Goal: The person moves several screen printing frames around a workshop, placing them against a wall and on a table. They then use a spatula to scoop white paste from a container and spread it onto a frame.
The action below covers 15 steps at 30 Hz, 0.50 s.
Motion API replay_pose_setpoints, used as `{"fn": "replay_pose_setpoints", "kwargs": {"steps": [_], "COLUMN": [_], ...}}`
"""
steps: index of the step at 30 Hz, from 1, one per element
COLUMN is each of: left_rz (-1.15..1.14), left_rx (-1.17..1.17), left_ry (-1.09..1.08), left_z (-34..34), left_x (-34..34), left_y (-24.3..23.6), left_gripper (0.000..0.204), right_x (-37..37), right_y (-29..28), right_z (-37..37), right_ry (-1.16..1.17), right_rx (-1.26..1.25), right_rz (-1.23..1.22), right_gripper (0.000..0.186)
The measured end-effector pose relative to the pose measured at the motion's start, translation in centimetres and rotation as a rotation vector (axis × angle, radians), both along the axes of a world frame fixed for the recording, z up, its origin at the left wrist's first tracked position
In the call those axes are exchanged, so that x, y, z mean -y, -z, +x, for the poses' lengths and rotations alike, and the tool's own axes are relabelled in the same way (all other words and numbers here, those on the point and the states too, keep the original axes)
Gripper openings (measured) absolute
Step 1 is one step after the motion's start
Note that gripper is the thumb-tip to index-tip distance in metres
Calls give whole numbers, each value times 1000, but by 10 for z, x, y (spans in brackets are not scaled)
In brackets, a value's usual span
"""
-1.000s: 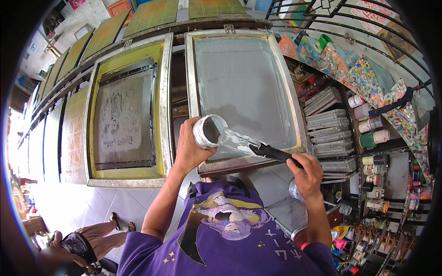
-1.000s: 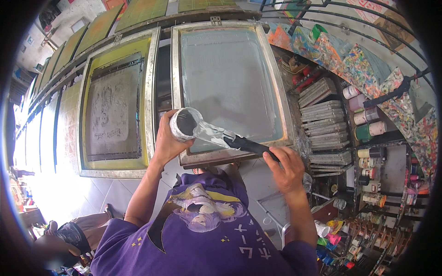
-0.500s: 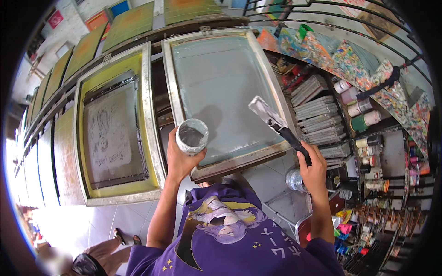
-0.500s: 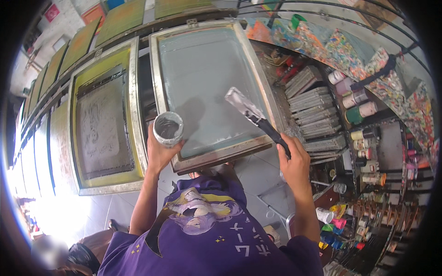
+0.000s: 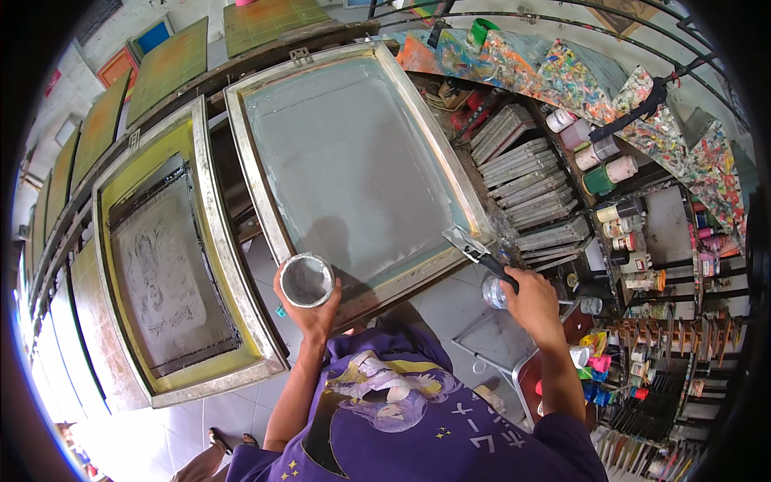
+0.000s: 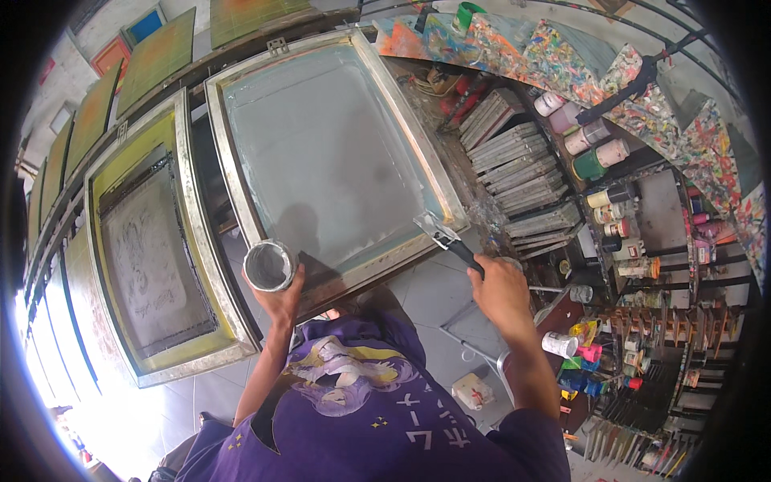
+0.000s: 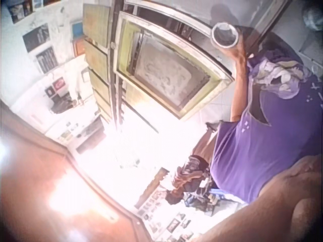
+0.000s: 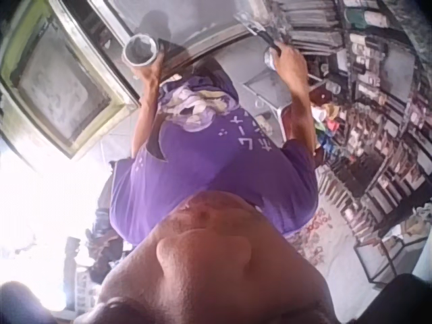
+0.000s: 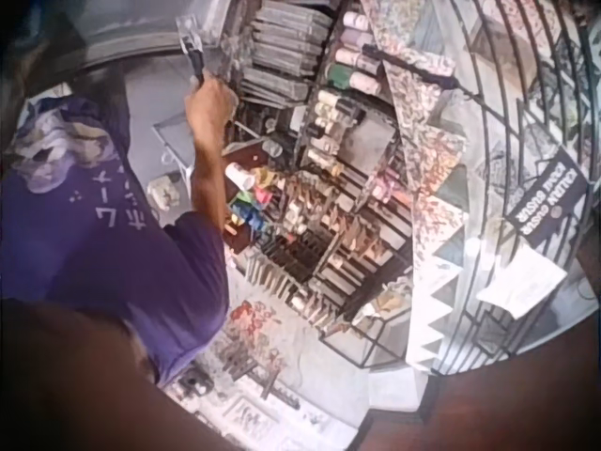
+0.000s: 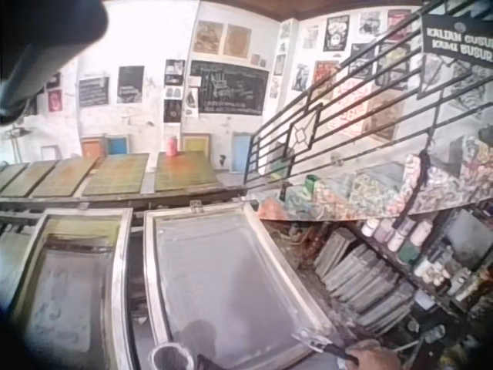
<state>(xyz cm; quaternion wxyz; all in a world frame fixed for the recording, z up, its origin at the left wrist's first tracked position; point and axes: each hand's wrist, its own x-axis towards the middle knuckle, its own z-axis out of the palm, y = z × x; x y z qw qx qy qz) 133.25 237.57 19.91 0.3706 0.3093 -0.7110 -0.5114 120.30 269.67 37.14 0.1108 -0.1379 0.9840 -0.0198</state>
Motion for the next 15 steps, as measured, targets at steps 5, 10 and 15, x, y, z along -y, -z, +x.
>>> {"fn": "replay_pose_setpoints", "kwargs": {"steps": [5, 10, 15], "left_rz": [-173, -136, -170], "left_rx": [28, 34, 50], "left_ry": [-1, -27, -18], "left_z": [-2, -4, -3], "left_x": [0, -1, 2], "left_y": [4, 3, 10], "left_gripper": [95, 93, 95], "right_x": [23, 54, 99], "right_y": [-3, -7, -10], "right_z": [-25, -69, -115], "right_ry": [-82, -213, -286], "right_rx": [-7, -15, -32], "right_rz": [72, 86, 136], "right_gripper": [29, 25, 25]}}
